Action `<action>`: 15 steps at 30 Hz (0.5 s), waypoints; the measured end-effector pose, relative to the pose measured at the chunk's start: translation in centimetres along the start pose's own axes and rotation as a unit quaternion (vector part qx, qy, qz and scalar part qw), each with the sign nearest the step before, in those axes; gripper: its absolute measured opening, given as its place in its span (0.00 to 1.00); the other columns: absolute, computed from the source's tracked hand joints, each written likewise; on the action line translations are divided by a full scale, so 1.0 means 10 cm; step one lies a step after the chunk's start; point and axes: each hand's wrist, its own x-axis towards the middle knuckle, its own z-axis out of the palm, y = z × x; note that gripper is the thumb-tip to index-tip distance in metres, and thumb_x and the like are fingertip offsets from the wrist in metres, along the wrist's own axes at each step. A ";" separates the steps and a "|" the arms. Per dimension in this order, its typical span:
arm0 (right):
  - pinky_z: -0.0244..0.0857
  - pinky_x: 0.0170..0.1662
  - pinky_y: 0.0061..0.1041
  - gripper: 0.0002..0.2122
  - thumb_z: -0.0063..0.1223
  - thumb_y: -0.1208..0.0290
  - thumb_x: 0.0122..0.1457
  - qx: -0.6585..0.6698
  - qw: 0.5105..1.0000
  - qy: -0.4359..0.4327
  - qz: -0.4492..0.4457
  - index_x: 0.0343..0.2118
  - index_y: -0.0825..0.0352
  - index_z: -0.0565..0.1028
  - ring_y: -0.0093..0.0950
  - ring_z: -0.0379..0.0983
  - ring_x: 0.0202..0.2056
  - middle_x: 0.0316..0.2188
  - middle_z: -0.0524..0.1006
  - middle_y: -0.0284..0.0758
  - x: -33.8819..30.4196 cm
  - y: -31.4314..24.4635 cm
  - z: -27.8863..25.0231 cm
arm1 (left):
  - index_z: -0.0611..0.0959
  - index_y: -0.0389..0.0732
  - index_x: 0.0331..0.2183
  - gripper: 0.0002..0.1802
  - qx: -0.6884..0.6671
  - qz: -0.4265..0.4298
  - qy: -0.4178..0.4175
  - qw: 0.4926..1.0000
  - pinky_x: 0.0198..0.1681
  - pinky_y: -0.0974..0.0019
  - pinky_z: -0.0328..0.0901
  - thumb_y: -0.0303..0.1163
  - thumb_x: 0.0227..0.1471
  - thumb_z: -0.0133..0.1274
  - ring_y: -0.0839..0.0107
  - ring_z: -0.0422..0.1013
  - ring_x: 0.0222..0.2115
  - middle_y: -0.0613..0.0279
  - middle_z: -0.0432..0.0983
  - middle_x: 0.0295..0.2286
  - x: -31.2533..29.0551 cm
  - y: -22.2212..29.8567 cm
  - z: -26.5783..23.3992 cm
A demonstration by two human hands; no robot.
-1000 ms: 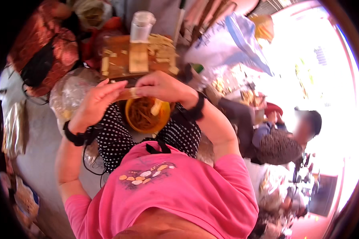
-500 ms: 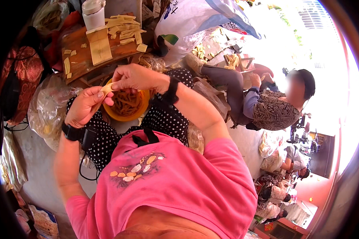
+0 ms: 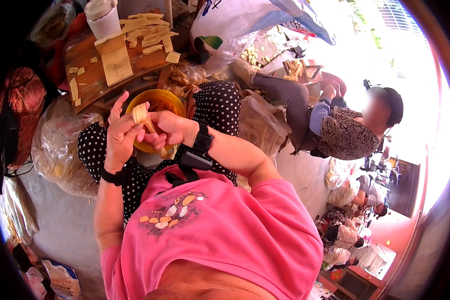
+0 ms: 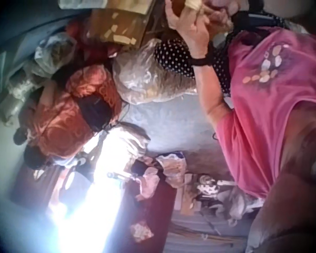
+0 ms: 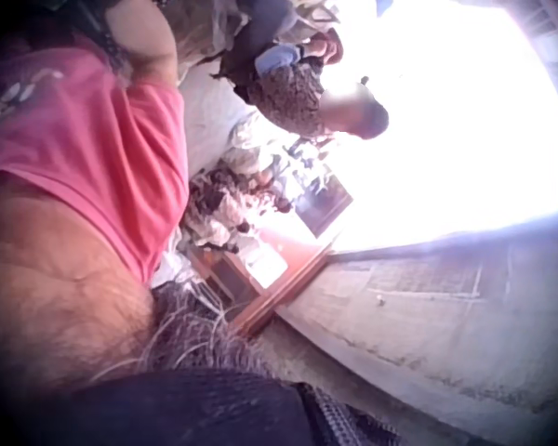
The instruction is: The person folds and organizes thin strips of plant-based material, handling them one at a time and placing them into a yellow bucket.
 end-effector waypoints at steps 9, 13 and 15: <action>0.48 0.17 0.14 0.09 0.44 0.63 0.59 0.089 0.989 0.007 -0.114 0.29 0.61 0.71 0.15 0.55 0.14 0.17 0.66 0.26 0.12 0.00 -0.05 | 0.82 0.48 0.40 0.14 0.137 0.057 -0.002 0.989 0.58 0.53 0.40 0.34 0.49 0.52 0.52 0.47 0.58 0.70 0.73 0.46 0.04 0.06 0.09; 0.53 0.19 0.12 0.07 0.45 0.66 0.60 0.089 0.957 0.147 -0.235 0.30 0.62 0.71 0.14 0.59 0.16 0.20 0.68 0.25 0.18 -0.02 0.06 | 0.79 0.47 0.44 0.19 0.170 0.026 0.051 0.984 0.58 0.49 0.38 0.42 0.50 0.51 0.48 0.45 0.58 0.68 0.70 0.49 0.03 0.07 0.19; 0.55 0.19 0.11 0.07 0.45 0.66 0.60 0.045 0.928 0.181 -0.323 0.31 0.62 0.72 0.14 0.60 0.17 0.21 0.69 0.24 0.14 -0.04 0.12 | 0.75 0.43 0.47 0.22 0.183 0.011 0.059 0.981 0.58 0.49 0.37 0.43 0.53 0.48 0.48 0.42 0.59 0.62 0.67 0.51 0.02 0.03 0.27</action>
